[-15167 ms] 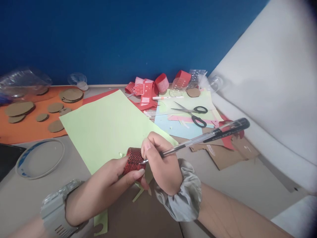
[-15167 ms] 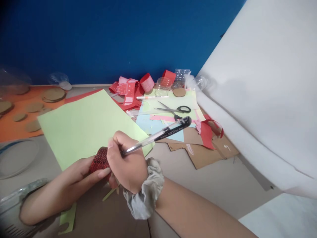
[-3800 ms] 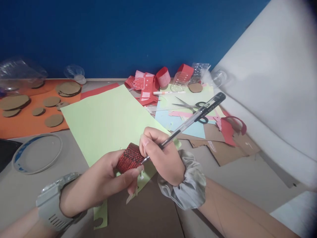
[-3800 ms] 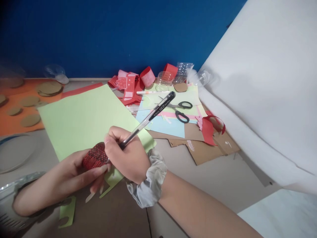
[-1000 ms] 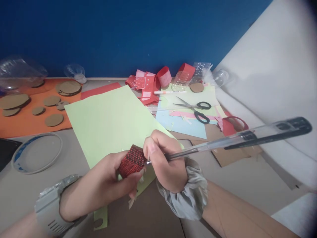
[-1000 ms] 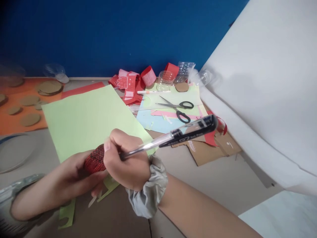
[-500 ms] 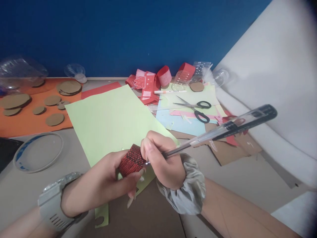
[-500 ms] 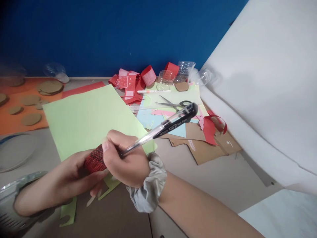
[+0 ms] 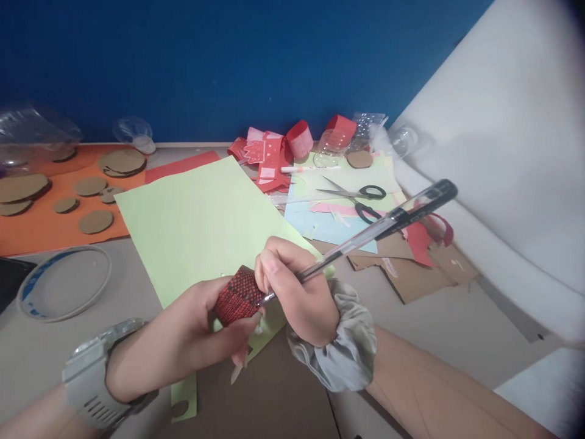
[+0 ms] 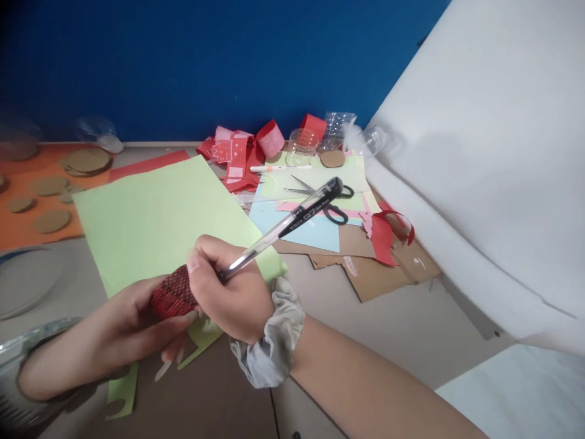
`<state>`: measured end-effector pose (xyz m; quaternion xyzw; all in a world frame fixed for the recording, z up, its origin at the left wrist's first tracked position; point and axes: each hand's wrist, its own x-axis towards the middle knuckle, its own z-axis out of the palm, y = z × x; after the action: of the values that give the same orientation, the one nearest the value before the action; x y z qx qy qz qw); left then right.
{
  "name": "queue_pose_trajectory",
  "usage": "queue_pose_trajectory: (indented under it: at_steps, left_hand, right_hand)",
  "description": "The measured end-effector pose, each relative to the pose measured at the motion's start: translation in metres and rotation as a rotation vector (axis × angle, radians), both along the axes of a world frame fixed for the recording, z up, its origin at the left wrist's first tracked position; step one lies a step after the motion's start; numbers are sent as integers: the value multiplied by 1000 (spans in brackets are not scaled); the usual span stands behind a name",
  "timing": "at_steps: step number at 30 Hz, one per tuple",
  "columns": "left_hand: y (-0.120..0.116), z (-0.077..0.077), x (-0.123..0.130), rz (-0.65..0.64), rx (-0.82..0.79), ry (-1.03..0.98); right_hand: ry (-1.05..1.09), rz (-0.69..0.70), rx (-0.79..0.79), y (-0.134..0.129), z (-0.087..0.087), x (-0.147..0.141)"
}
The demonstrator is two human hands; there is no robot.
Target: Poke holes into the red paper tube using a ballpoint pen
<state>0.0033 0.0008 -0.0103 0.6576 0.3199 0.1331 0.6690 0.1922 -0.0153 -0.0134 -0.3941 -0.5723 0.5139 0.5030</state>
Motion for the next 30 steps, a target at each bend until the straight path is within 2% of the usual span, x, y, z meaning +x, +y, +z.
queue_pose_trajectory:
  at_steps: [9,13,18,23,28,30]
  left_hand:
    - [1,13,6,21,-49,45]
    - [-1,11,6,38,-47,40]
    - [-1,11,6,32,-47,34]
    - [-1,11,5,29,-61,40]
    - [-1,7,4,17,-52,37]
    - [-1,8,4,18,-50,26]
  right_hand:
    - [-77,35,0,2,3,2]
    - [-59,66,-1,4,7,1]
    - [-37,28,-34,5,9,-1]
    - [-48,129,-47,8,7,2]
    - [-16,101,-61,9,8,3]
    - [-35,141,-56,10,9,4]
